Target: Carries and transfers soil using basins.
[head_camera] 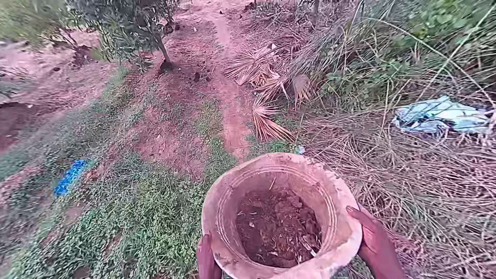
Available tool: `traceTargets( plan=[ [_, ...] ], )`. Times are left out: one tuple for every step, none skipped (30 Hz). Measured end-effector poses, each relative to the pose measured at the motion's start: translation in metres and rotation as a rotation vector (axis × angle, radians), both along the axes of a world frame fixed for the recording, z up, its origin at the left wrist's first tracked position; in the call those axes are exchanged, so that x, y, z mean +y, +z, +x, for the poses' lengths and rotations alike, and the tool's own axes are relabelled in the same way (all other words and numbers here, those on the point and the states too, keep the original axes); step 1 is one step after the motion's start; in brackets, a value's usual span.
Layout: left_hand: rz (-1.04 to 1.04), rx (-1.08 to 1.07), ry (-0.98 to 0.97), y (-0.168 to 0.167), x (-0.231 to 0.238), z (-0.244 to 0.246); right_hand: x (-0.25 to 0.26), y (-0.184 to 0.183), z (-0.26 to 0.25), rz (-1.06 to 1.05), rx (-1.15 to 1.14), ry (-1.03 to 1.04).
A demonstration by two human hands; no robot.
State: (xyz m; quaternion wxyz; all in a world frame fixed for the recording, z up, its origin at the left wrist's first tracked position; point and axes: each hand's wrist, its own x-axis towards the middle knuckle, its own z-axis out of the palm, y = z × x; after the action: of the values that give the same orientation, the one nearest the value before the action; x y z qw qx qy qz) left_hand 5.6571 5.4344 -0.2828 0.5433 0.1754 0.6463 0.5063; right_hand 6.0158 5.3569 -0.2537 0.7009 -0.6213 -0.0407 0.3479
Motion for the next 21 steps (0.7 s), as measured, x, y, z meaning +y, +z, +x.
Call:
traceTargets(
  plan=[
    [0.032,-0.017,-0.004,-0.006,0.028,0.008,0.032,0.002,0.012,0.012,-0.002,0.012],
    [0.054,-0.024,-0.001,-0.009,0.056,0.014,0.064,0.004,0.021,0.023,0.000,0.033],
    [0.051,-0.021,0.016,-0.009,0.075,0.016,0.089,0.006,0.026,0.013,0.009,0.055],
    [0.037,-0.023,0.036,-0.009,0.093,0.021,0.115,0.010,0.031,-0.002,0.005,0.072],
    [0.021,-0.024,0.059,-0.009,0.116,0.029,0.144,0.013,0.038,-0.009,-0.007,0.084],
    [0.002,-0.026,0.073,-0.009,0.139,0.037,0.172,0.015,0.044,-0.017,-0.017,0.097],
    [-0.017,-0.026,0.079,-0.009,0.161,0.042,0.197,0.014,0.048,-0.030,-0.019,0.096],
    [-0.028,-0.030,0.072,-0.012,0.187,0.046,0.224,0.011,0.051,-0.040,-0.017,0.095],
    [-0.034,-0.040,0.059,-0.016,0.216,0.052,0.252,0.008,0.056,-0.048,-0.020,0.087],
    [-0.043,-0.049,0.047,-0.024,0.248,0.058,0.281,0.003,0.062,-0.057,-0.030,0.079],
    [-0.062,-0.050,0.038,-0.033,0.280,0.062,0.309,-0.001,0.065,-0.068,-0.037,0.064],
    [-0.089,-0.052,0.026,-0.042,0.313,0.066,0.336,-0.008,0.067,-0.075,-0.044,0.044],
    [-0.121,-0.047,0.006,-0.049,0.344,0.066,0.355,-0.015,0.065,-0.089,-0.040,0.014],
    [-0.110,-0.074,-0.019,-0.057,0.395,0.078,0.394,-0.015,0.074,-0.069,-0.055,-0.009],
    [-0.118,-0.097,-0.039,-0.059,0.431,0.085,0.421,-0.012,0.079,-0.071,-0.064,-0.021],
    [-0.150,-0.107,-0.049,-0.056,0.451,0.088,0.436,-0.007,0.081,-0.099,-0.070,-0.015],
    [-0.158,-0.113,-0.059,-0.050,0.481,0.093,0.462,-0.001,0.086,-0.103,-0.075,-0.001],
    [-0.163,-0.107,-0.071,-0.043,0.512,0.096,0.488,0.005,0.087,-0.105,-0.076,-0.004],
    [-0.173,-0.090,-0.090,-0.035,0.539,0.097,0.508,0.012,0.086,-0.115,-0.073,-0.026],
    [-0.175,-0.083,-0.118,-0.027,0.565,0.099,0.527,0.017,0.086,-0.118,-0.072,-0.047],
    [-0.165,-0.079,-0.144,-0.019,0.594,0.103,0.547,0.022,0.088,-0.109,-0.072,-0.061]
  ],
)
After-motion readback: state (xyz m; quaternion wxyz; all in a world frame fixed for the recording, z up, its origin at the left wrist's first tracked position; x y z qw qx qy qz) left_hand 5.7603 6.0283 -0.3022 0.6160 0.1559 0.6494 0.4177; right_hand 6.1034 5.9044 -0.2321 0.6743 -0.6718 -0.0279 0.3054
